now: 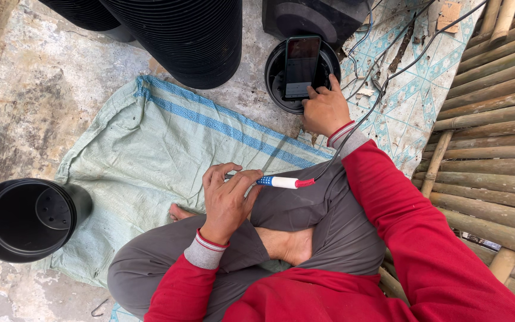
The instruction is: The person sits cross-legged on a tarp and uses a handheld rotary tool to drill holes into the sides of black plastic pots. They handle multiple pots, drilling several holes into each one before setting them aside and picking up another.
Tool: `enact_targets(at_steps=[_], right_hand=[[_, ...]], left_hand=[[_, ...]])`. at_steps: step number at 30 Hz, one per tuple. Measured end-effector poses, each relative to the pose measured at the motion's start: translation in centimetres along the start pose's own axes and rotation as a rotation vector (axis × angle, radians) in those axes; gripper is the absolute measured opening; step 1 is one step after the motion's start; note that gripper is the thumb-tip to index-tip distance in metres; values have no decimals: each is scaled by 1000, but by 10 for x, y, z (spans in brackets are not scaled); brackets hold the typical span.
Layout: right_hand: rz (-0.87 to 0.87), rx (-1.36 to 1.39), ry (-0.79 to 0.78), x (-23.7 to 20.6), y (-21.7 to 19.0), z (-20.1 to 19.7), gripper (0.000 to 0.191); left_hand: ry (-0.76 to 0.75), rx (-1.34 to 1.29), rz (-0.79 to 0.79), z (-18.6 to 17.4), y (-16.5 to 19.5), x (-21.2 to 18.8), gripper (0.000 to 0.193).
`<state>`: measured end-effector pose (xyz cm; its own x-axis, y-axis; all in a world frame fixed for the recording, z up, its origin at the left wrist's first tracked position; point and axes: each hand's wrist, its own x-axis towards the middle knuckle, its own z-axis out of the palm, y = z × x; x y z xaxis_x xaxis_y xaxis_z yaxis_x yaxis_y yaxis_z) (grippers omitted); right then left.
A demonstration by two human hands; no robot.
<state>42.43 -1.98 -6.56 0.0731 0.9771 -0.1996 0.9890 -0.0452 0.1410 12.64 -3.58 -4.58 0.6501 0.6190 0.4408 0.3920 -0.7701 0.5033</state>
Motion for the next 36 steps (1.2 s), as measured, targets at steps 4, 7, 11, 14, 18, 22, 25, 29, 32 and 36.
enact_targets(at_steps=[4,7,11,14,18,22,25,29,32,36], right_hand=[[6,-10,-46,1,0,-2,37],[1,-20,-25,0,-1,-2,38],[5,-22,-52,0,-2,-3,39],[6,-19,-59,1,-2,-3,38],[8,-22,-59,2,-2,-3,36],[-1,-5,-20,1,-1,-2,37],[7,47,-17,-2,-1,-1,38],[12,54,-61,-3,-1,0,40],[4,58,-26,-2,-1,-1,43],[12,116,62,-5,-2,-2,42]], left_hand=[[3,3,0,0,0,0,31],[1,2,0,-1,0,0,31],[0,2,-1,-3,0,1,31],[0,0,0,-3,0,1,31],[-6,-7,0,-3,-1,1,32],[-4,-2,-5,-3,-1,1,33],[3,-1,-8,-3,0,0,32],[4,7,-1,-1,0,0,31],[0,4,-7,-1,0,0,31],[-3,3,-7,-2,-1,-1,32]])
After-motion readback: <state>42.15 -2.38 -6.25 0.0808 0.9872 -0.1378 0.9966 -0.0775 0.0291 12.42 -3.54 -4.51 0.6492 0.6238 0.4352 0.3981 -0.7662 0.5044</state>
